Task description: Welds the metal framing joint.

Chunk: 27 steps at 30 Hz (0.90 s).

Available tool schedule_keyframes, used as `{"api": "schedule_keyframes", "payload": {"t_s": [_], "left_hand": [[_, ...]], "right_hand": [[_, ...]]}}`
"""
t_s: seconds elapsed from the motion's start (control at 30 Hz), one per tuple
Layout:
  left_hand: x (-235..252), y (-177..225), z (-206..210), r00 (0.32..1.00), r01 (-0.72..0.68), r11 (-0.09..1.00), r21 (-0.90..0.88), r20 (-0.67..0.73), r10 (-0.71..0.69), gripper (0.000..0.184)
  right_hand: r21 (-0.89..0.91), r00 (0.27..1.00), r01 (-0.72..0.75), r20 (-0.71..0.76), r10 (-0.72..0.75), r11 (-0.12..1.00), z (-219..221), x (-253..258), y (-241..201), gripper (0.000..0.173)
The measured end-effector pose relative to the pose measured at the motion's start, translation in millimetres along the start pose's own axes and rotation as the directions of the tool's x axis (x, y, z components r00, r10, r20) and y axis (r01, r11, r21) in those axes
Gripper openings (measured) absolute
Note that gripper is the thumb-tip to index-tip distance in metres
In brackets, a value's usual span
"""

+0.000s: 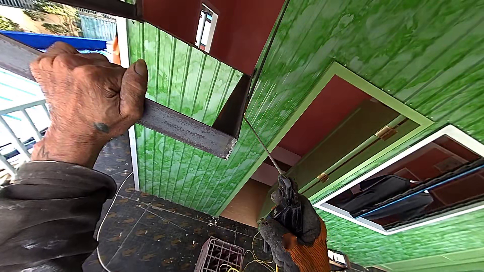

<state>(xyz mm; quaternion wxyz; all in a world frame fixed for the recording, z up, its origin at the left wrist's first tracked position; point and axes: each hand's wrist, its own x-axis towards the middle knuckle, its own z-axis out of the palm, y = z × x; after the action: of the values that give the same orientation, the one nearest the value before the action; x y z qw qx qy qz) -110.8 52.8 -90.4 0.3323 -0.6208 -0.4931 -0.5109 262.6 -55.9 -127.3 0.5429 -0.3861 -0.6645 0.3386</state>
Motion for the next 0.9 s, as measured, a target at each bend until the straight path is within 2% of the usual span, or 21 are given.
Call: {"api": "schedule_keyframes", "payload": {"t_s": [0.43,0.6,0.7,0.9], "left_hand": [[-0.1,-0.6,0.3,1.000,0.002,1.000,-0.005,0.005,-0.002,0.059],[1.1,0.9,-0.6,1.000,-0.009,1.000,0.008,0.012,0.009,0.060],[2.2,3.7,-2.9,0.999,0.012,1.000,-0.001,0.032,-0.012,0.060],[-1.4,-8.1,5.2,1.000,-0.012,1.000,-0.020,0.000,0.012,0.060]], "right_hand": [[0.004,1.000,-0.005,-0.017,0.006,1.000,3.5,2.8,2.7,0.047],[0.091,0.993,0.088,-0.085,-0.081,0.992,-0.9,-2.0,8.5,0.046],[0.215,0.986,0.123,-0.133,-0.096,0.969,-10.0,-2.6,11.6,0.042],[0.166,0.985,0.095,-0.160,-0.068,0.982,-34.2,21.8,23.0,0.039]]}}
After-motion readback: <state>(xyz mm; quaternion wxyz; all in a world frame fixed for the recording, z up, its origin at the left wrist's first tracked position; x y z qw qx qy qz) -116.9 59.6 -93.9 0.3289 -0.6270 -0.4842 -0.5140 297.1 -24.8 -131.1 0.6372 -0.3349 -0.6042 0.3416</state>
